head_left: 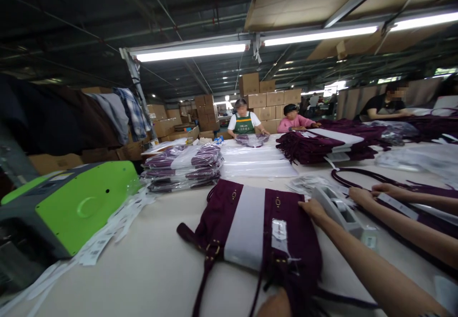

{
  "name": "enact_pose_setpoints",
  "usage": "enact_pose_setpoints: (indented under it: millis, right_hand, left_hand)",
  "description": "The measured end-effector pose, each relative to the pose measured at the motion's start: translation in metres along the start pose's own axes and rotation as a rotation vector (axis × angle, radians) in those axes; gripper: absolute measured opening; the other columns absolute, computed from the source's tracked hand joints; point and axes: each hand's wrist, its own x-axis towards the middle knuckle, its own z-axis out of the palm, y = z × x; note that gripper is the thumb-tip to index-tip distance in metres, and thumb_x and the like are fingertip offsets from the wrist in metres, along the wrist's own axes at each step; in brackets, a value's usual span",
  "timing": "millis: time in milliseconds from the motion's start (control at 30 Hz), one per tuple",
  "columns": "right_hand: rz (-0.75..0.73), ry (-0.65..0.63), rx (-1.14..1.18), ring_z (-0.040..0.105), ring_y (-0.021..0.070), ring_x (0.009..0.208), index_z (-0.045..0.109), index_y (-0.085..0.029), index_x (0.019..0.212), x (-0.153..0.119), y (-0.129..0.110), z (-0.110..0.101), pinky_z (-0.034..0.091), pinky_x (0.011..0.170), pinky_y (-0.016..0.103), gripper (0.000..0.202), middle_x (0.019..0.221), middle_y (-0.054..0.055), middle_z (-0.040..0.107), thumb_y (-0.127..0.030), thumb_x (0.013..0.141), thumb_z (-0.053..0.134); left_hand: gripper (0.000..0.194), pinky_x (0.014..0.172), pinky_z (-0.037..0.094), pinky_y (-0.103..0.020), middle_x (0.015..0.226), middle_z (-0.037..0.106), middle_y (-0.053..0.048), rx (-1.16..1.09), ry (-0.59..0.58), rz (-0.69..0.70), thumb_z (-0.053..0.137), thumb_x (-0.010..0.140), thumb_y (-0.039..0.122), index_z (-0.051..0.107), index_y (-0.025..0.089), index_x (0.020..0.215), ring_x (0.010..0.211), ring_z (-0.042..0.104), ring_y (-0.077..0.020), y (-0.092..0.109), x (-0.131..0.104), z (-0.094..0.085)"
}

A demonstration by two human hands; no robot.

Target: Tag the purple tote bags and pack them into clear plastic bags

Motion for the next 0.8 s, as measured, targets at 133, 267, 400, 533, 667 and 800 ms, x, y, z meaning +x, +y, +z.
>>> enact_pose_setpoints:
  millis: [133,267,400,533,667,800]
  right_hand:
    - [0.030,0.029,-0.111,0.066,0.0371,0.111,0.062,-0.002,0.125,0.023,-0.002,0.015,0.051,0.094,0.043,0.048,0.113,0.026,0.070,-0.019,0.081,0.057]
    - [-0.015,-0.015,-0.166,0.063,0.0309,0.119,0.060,-0.008,0.133,0.023,0.018,0.022,0.048,0.098,0.037,0.049,0.126,0.019,0.068,-0.021,0.087,0.051]
    - [-0.006,-0.084,-0.175,0.072,0.0267,0.099,0.068,-0.010,0.124,0.035,0.033,0.014,0.053,0.084,0.032,0.042,0.110,0.015,0.075,-0.027,0.089,0.051]
    - [-0.012,-0.069,-0.215,0.072,0.0301,0.094,0.076,-0.011,0.100,0.056,0.027,0.005,0.052,0.085,0.036,0.039,0.095,0.015,0.077,-0.043,0.089,0.057]
    - [-0.041,0.040,-0.277,0.067,0.0302,0.108,0.072,-0.012,0.111,0.067,0.013,0.009,0.047,0.092,0.036,0.042,0.112,0.018,0.073,-0.042,0.095,0.048]
    - [-0.015,0.034,-0.337,0.069,0.0273,0.104,0.074,-0.011,0.105,0.066,0.008,0.018,0.048,0.087,0.032,0.036,0.108,0.017,0.075,-0.028,0.097,0.043]
  left_hand:
    - [0.031,0.085,0.057,-0.039,0.125,0.062,-0.008,-0.042,0.053,0.020,0.059,0.095,0.042,0.061,0.026,0.121,0.107,0.062,-0.0213,0.005,0.027,0.024]
    - [0.026,0.085,0.056,-0.039,0.108,0.067,-0.007,-0.030,0.111,0.033,0.073,0.084,0.043,0.067,0.026,0.103,0.105,0.064,-0.0242,0.018,0.038,0.018]
    - [0.014,0.099,0.045,-0.040,0.098,0.066,-0.008,0.330,0.383,0.068,0.066,0.084,0.039,0.062,0.025,0.082,0.105,0.061,-0.0265,0.032,0.037,-0.047]
    - [0.028,0.090,0.048,-0.042,0.109,0.066,-0.010,0.867,0.710,-0.171,0.050,0.091,0.046,0.052,0.022,0.105,0.107,0.062,-0.0296,0.015,0.047,-0.130]
    - [0.025,0.079,0.049,-0.041,0.107,0.072,-0.011,0.960,0.551,-0.344,0.037,0.099,0.041,0.046,0.023,0.113,0.097,0.070,-0.0321,-0.024,0.068,-0.154]
    - [0.019,0.079,0.048,-0.034,0.105,0.074,-0.010,0.880,0.531,-0.379,0.030,0.101,0.030,0.045,0.023,0.110,0.098,0.072,-0.0273,-0.053,0.080,-0.156]
